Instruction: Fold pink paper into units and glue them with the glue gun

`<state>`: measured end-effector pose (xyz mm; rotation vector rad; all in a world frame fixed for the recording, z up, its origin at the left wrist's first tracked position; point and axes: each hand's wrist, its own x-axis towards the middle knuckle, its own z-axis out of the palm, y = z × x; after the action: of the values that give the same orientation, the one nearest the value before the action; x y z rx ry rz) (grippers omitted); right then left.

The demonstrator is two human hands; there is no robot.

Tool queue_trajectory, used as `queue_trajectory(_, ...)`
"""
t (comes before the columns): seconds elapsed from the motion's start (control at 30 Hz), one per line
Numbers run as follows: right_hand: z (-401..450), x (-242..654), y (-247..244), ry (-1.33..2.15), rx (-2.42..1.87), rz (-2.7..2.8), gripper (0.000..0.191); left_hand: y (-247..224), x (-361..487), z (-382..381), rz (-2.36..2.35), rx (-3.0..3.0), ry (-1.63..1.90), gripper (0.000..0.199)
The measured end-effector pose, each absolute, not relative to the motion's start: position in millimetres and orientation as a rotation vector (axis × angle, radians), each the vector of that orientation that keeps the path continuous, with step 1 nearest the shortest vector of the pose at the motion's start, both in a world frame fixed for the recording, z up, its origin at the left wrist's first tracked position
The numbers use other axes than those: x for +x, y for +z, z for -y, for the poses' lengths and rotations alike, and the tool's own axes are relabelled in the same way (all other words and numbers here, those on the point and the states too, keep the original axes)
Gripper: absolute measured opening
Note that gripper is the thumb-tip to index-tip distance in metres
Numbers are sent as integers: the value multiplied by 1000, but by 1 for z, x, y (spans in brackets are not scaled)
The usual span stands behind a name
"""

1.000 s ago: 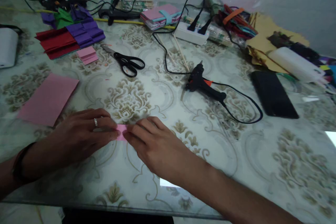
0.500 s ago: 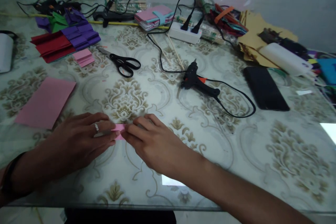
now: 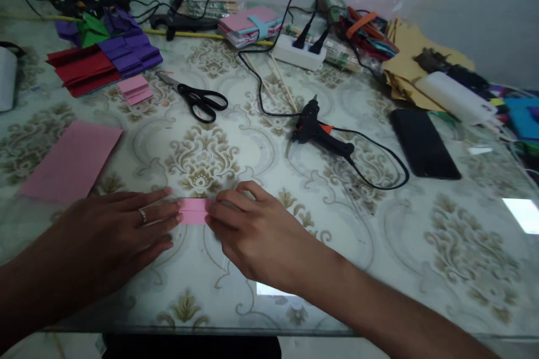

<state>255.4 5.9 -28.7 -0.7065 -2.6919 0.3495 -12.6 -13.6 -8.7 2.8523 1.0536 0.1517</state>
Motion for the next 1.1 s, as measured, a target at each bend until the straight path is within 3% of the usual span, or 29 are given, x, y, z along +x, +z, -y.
queue_trajectory(0.27, -12, 259, -38, 409, -704, 2654, 16, -20, -11, -9, -962, 2714, 283, 5)
queue_trajectory(0.4, -20, 257, -49, 421, -681, 2572, 19, -23, -10, -13, -950, 2716, 312, 23)
queue_trajectory(0.63, -27, 252, -54, 377, -665, 2487, 15, -28, -6, -13, -947, 2715, 376, 9)
queue_trajectory(0.97, -20, 249, -51, 858, -749, 2159, 7, -31, -2, -10, -1045, 2363, 672, 16)
queue_trajectory(1.1, -15, 249, -48, 914, -733, 2116, 27, -26, 0, -9, -1057, 2181, 673, 10)
